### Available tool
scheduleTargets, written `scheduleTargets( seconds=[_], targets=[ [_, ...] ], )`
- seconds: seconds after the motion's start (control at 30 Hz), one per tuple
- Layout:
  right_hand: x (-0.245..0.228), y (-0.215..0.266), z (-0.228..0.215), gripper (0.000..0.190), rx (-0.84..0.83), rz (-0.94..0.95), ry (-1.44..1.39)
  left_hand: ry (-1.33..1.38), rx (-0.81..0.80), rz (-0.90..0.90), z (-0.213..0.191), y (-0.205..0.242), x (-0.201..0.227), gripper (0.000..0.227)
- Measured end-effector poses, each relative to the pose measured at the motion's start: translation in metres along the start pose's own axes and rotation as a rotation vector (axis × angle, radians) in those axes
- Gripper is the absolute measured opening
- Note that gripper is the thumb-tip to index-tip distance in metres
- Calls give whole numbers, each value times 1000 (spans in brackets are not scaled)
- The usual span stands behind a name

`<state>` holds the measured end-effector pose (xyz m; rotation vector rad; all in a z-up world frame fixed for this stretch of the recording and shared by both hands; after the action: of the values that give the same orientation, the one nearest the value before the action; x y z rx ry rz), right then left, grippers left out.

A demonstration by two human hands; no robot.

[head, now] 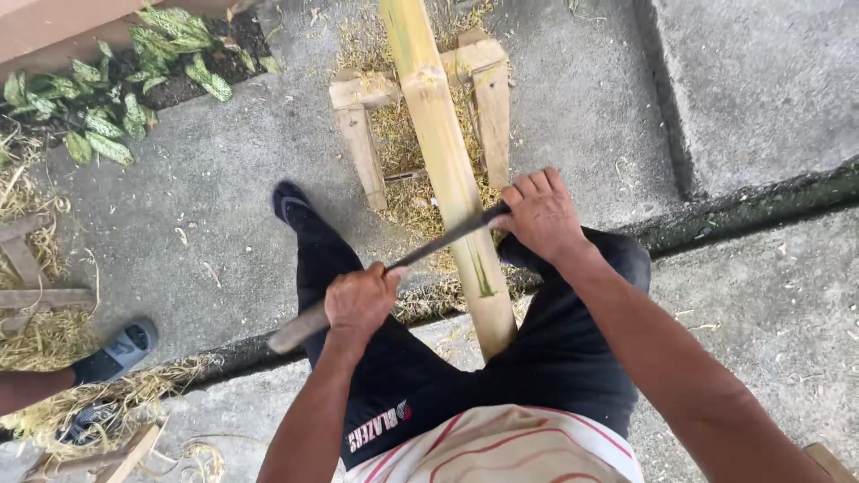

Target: Shaving the outer layer of a bamboo pole using a machete.

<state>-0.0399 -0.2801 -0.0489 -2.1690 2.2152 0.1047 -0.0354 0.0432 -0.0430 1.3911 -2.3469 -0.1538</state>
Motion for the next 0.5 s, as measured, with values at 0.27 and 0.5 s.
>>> scheduleTargets(
  seconds=[0.27,0.5],
  targets=[
    [2,59,10,52,-89,15,-49,47,-187,70,12,40,12,57],
    [-13,23,-20,54,63,-45,141,-8,-93,88,24,22,-4,58]
  ],
)
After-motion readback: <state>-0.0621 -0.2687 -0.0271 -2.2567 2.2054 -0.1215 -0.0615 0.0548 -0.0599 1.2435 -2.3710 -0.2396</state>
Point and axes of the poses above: each hand's wrist, its own y-axis away from the middle knuckle, its own z-axis out of the palm, x = y × z, the point moved 1 cm from there along -y, towards the middle knuckle, and after that the axes turned 13 degrees about z, right-handed, at the moved point
